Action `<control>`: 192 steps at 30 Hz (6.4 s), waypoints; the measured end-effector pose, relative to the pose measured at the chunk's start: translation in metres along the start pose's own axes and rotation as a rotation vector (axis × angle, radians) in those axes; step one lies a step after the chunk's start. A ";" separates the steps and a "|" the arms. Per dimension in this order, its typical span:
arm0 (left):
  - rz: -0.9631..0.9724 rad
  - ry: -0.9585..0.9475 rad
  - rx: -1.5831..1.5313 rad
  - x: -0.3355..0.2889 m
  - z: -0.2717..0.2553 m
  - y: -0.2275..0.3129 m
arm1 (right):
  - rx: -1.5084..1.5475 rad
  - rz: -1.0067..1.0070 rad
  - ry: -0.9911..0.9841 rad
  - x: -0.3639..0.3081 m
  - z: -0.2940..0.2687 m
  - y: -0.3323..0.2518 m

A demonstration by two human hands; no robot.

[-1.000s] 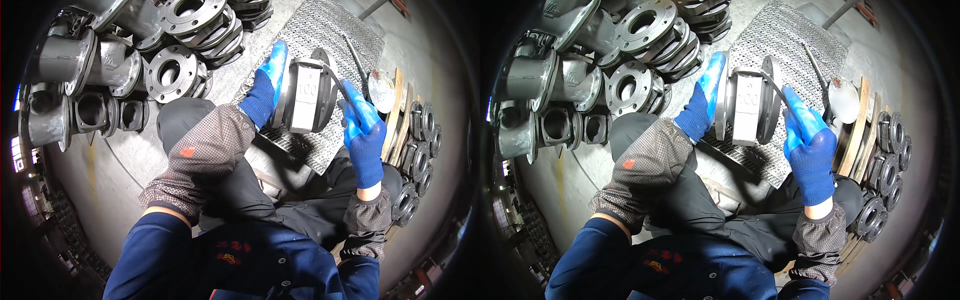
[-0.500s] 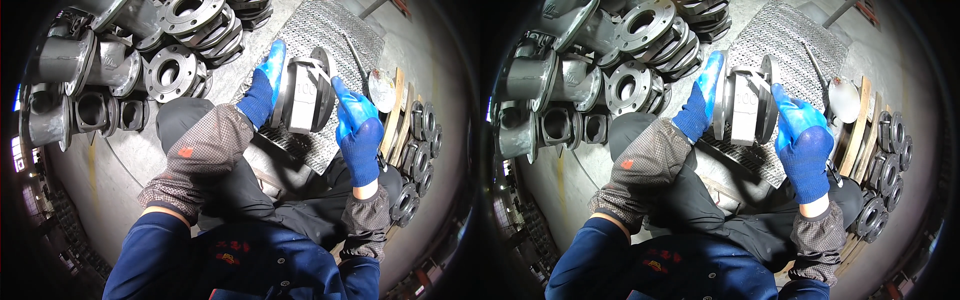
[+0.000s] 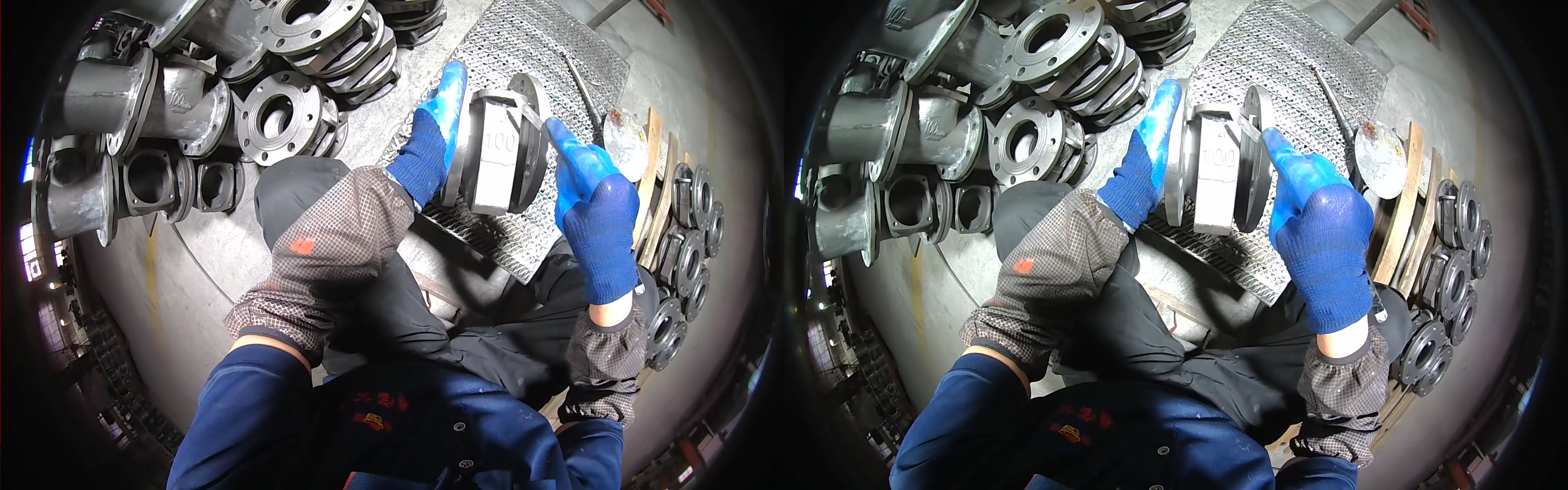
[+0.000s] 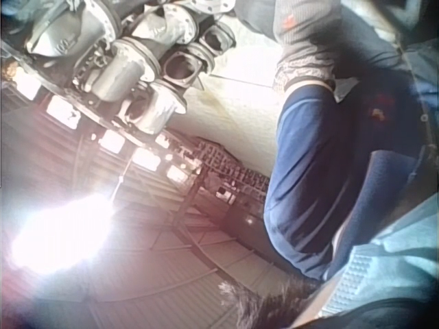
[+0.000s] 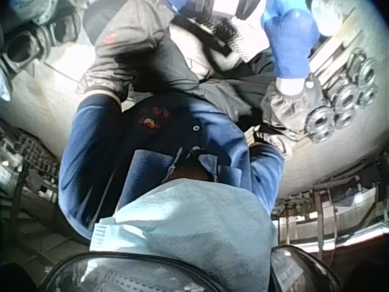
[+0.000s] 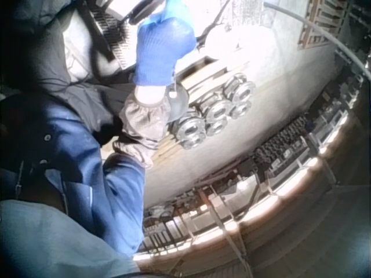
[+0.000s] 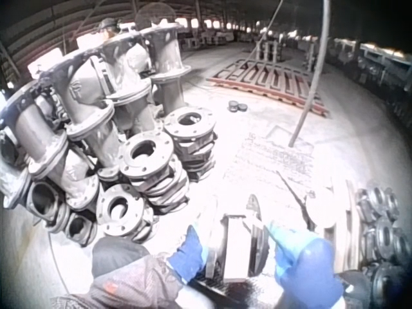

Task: The person cleans metal valve components using a brush and a compressed air nozzle. They rotate the valve bodies by hand, brush the internal grooves and surfaces, and use the air nozzle to blow away debris before setting the parts onto a wooden pallet.

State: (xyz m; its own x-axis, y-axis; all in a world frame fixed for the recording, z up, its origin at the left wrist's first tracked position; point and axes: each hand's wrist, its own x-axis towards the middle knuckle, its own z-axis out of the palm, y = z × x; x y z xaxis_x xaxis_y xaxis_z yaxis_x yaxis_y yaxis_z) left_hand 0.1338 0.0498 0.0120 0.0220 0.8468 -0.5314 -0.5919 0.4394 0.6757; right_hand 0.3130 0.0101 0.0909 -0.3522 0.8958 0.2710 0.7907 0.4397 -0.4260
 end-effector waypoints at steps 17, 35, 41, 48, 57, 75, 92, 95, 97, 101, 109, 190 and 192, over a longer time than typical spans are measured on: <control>0.011 -0.054 -0.082 0.012 -0.007 -0.010 | -0.263 -0.033 -0.066 -0.008 -0.006 -0.019; -0.100 -0.131 -0.101 0.016 -0.005 -0.008 | 0.049 0.318 -0.130 0.070 0.038 0.038; -0.006 -0.057 -0.031 0.007 -0.011 -0.004 | 0.750 0.665 -0.017 0.026 0.002 0.034; 0.235 -0.102 0.114 0.003 -0.029 -0.030 | 0.867 0.669 0.028 -0.028 0.075 0.052; 0.097 -0.057 0.080 -0.010 -0.015 -0.023 | 1.186 0.828 -0.020 -0.019 0.087 0.048; 0.021 -0.172 0.167 -0.031 0.007 -0.016 | 0.334 0.117 -0.249 -0.050 0.065 0.074; 0.136 -0.194 0.204 -0.010 -0.031 0.008 | 0.959 0.647 -0.005 -0.020 0.103 0.036; 0.448 -0.115 0.373 0.005 -0.066 -0.015 | 1.027 0.561 0.122 -0.026 0.121 0.033; 0.420 -0.035 0.386 0.009 -0.061 -0.023 | 1.130 0.694 0.162 -0.031 0.122 0.030; 0.420 0.008 0.378 -0.008 -0.037 -0.025 | 1.204 0.791 0.154 -0.038 0.116 0.038; 0.244 -0.028 0.416 -0.029 -0.024 -0.022 | 1.184 0.714 -0.116 -0.038 0.082 0.037; 0.118 -0.028 0.117 -0.001 -0.040 0.036 | 1.058 0.595 -0.006 0.008 0.112 0.006; 0.121 -0.048 0.113 -0.008 -0.038 0.034 | 0.994 0.657 -0.066 0.011 0.105 0.003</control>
State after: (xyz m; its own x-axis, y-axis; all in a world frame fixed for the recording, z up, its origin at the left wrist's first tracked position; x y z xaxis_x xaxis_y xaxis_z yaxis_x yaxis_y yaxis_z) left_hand 0.0829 0.0463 0.0198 -0.0038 0.9078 -0.4194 -0.4983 0.3619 0.7879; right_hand 0.2590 0.0281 0.0025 -0.0731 0.9570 -0.2808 0.1049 -0.2726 -0.9564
